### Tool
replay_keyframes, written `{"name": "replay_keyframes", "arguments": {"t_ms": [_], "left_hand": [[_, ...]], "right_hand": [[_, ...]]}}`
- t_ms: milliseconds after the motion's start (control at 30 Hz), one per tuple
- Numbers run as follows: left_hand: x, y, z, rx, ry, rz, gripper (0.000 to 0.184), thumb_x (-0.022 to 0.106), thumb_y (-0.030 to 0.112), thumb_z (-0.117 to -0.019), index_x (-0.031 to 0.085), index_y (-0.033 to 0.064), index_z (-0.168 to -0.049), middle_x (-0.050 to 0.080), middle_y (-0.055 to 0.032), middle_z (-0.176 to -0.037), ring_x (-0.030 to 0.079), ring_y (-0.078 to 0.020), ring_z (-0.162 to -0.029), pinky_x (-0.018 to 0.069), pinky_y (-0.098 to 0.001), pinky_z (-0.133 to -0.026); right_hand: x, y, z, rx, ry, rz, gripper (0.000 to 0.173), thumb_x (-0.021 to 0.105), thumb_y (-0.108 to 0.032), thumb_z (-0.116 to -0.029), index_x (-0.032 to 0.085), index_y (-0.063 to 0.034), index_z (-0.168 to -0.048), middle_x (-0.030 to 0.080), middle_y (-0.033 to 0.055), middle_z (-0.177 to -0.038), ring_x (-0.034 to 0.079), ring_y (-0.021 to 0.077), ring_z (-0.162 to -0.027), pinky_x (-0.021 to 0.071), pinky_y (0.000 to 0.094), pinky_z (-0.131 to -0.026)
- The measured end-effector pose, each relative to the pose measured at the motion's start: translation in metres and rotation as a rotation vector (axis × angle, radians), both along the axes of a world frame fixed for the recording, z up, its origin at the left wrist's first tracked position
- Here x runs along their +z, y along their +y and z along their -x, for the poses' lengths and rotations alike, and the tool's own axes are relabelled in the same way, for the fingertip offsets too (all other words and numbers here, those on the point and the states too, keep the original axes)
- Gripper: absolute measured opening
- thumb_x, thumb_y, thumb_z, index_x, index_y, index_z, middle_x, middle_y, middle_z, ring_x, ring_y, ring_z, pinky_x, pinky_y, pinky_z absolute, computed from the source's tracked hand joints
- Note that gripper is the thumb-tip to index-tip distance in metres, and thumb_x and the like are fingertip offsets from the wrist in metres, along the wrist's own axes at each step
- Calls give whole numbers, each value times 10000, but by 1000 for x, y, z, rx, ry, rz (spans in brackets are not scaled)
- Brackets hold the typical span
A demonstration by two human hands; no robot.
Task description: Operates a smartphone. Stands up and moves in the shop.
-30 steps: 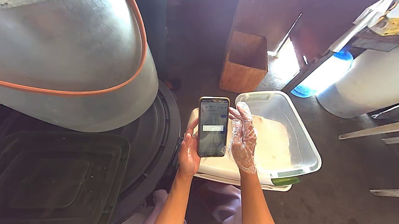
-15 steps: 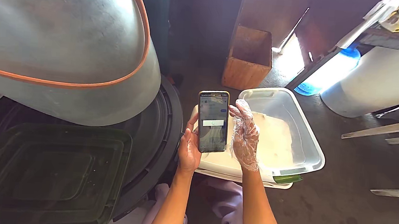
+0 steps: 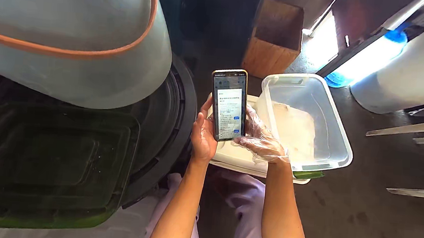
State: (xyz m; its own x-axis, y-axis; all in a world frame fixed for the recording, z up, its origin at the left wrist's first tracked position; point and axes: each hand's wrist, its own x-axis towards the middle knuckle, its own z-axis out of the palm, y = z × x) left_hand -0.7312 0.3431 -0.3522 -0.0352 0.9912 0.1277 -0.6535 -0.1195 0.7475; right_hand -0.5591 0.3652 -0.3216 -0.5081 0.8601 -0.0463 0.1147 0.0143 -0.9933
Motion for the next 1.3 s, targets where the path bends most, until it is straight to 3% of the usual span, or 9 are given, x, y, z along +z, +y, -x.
{"name": "replay_keyframes", "arguments": {"t_ms": [200, 333, 433, 533, 667, 1067, 1233, 1300], "left_hand": [[2, -1, -1, 2, 5, -22, 656, 242, 603, -1034, 309, 252, -1583, 536, -10, -1467, 597, -142, -1252, 531, -365, -1008], [2, -1, 0, 5, 1, -20, 664, 291, 621, -1028, 309, 259, -1584, 558, -10, -1447, 618, -144, -1227, 547, -368, -987], [3, -2, 0, 9, 9, -16, 659, 296, 620, -1028, 315, 255, -1578, 558, -7, -1441, 624, -139, -1217, 554, -358, -976], [3, -3, 1, 5, 12, -23, 654, 302, 611, -1031, 312, 253, -1579, 567, -8, -1436, 632, -138, -1206, 559, -350, -965], [4, -3, 0, 3, 23, -25, 659, 326, 607, -1028, 305, 249, -1581, 564, -8, -1435, 636, -129, -1192, 561, -335, -957], [4, -3, 0, 11, 43, -29, 674, 338, 613, -1022, 289, 247, -1586, 573, -5, -1424, 646, -120, -1171, 565, -320, -941], [3, -3, 0, 13, 36, -26, 664, 321, 612, -1025, 299, 251, -1583, 575, -7, -1424, 648, -122, -1169, 565, -323, -941], [2, -2, 0, 9, 36, -36, 678, 329, 629, -1020, 300, 251, -1582, 569, -9, -1433, 640, -130, -1188, 563, -336, -953]], "right_hand": [[0, -2, 5, -26, 30, -49, 1038, 700, 83, -716, 173, -48, -1600, 572, 95, -1381, 637, 52, -1127, 550, 200, -923], [-1, -2, 2, -2, 34, -28, 1058, 697, 56, -717, 144, -58, -1612, 557, 91, -1410, 626, 52, -1158, 546, 200, -933], [-3, -2, -3, 40, 24, -51, 1015, 685, 13, -753, 144, -32, -1611, 542, 98, -1424, 613, 46, -1173, 528, 191, -954], [-3, 1, -4, 38, 74, -52, 860, 647, -11, -835, 216, 9, -1579, 569, 97, -1393, 619, 52, -1177, 523, 202, -991], [1, -1, 2, -75, 65, -35, 762, 582, 45, -870, 288, -35, -1567, 625, 74, -1323, 663, 39, -1069, 558, 194, -901], [-4, -4, 20, -250, 64, -81, 722, 643, 71, -823, 392, 6, -1497, 667, 104, -1222, 693, 48, -976, 580, 197, -847], [-2, -4, 17, -217, 53, -66, 770, 641, 93, -807, 377, -33, -1519, 669, 101, -1219, 694, 66, -956, 580, 208, -828], [-1, 0, 11, -145, 80, -26, 816, 649, 77, -797, 320, -19, -1537, 652, 86, -1257, 688, 69, -1016, 581, 216, -868]]}}
